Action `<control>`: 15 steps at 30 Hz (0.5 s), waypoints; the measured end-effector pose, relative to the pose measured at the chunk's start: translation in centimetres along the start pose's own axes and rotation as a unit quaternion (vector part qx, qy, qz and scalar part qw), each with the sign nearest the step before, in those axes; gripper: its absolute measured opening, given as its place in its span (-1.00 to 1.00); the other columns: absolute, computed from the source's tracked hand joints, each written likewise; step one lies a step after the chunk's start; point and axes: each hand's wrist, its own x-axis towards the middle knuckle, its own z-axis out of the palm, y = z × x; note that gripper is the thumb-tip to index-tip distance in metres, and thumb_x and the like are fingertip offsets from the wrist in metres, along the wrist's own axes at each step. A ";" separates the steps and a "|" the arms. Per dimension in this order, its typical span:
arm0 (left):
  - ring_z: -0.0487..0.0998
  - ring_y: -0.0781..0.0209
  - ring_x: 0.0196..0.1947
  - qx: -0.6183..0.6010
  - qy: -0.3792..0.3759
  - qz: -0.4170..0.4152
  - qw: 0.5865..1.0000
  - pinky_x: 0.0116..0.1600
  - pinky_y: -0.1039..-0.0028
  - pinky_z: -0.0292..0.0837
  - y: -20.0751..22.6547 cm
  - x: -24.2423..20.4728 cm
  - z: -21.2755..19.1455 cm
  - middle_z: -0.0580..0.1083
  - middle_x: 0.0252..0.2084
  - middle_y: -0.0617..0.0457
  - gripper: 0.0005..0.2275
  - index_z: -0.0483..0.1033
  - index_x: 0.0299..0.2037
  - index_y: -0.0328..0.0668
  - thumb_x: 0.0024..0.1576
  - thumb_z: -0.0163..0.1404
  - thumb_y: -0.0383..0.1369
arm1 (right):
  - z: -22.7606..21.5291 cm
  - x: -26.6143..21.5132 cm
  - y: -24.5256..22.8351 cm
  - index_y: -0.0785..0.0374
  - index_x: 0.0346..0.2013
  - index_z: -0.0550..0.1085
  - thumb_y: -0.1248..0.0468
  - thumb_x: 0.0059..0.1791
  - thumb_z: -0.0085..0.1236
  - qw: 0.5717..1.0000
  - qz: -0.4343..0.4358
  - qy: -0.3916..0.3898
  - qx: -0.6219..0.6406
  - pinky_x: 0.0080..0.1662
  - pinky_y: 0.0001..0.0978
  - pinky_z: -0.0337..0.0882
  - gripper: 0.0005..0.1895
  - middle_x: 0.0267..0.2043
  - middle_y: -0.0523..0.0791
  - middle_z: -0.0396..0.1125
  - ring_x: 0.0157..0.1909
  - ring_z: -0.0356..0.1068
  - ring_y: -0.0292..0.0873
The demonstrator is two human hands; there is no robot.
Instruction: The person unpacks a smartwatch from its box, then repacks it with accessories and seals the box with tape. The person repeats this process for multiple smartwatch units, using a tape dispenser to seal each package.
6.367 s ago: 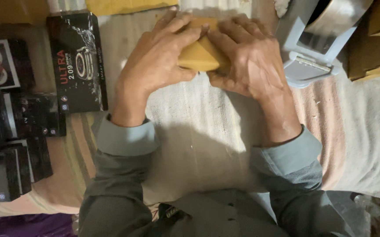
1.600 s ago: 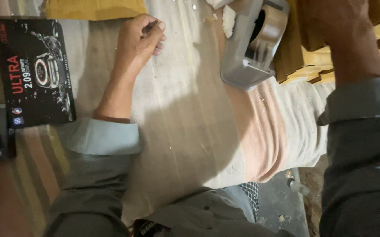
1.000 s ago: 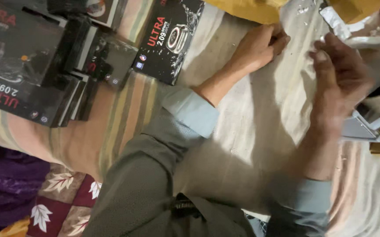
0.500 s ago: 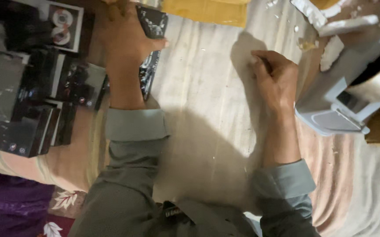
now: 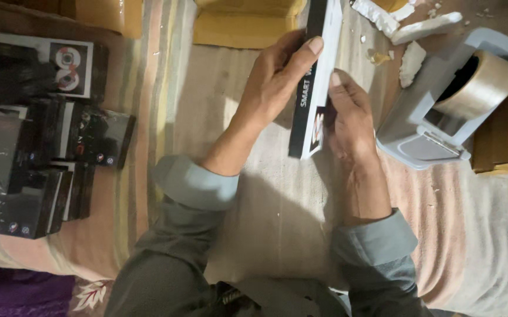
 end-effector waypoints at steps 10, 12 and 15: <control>0.30 0.34 -0.55 0.248 0.042 0.005 0.968 -0.44 0.40 0.24 0.8 -0.1 -0.2 0.37 -0.57 0.00 -0.61 0.48 -0.40 -0.42 0.33 0.03 -0.17 | -1.4 0.8 1.0 0.50 0.25 0.41 0.24 0.20 0.03 0.916 -0.220 0.136 -0.307 -0.02 -0.40 0.41 -0.59 -0.02 0.02 0.39 -0.06 0.36 -0.21; 0.30 0.29 -0.57 0.265 0.038 0.000 0.963 -0.44 0.38 0.23 0.9 -0.4 0.4 0.36 -0.59 -0.05 -0.60 0.47 -0.40 -0.45 0.34 0.03 -0.19 | -1.1 0.1 0.3 0.52 0.30 0.40 0.20 0.18 0.13 0.868 -0.244 0.144 -0.407 -0.07 -0.36 0.44 -0.51 0.04 0.06 0.34 -0.03 0.38 -0.15; 0.42 0.33 -0.62 0.249 0.039 0.015 0.968 -0.46 0.42 0.29 1.6 -0.8 1.2 0.45 -0.60 0.02 -0.70 0.57 -0.31 -0.35 0.29 0.00 -0.21 | -0.7 -0.7 -0.6 0.55 0.28 0.38 0.12 0.15 0.26 0.863 -0.225 0.113 -0.438 -0.07 -0.32 0.55 -0.41 0.19 0.11 0.34 0.05 0.48 -0.08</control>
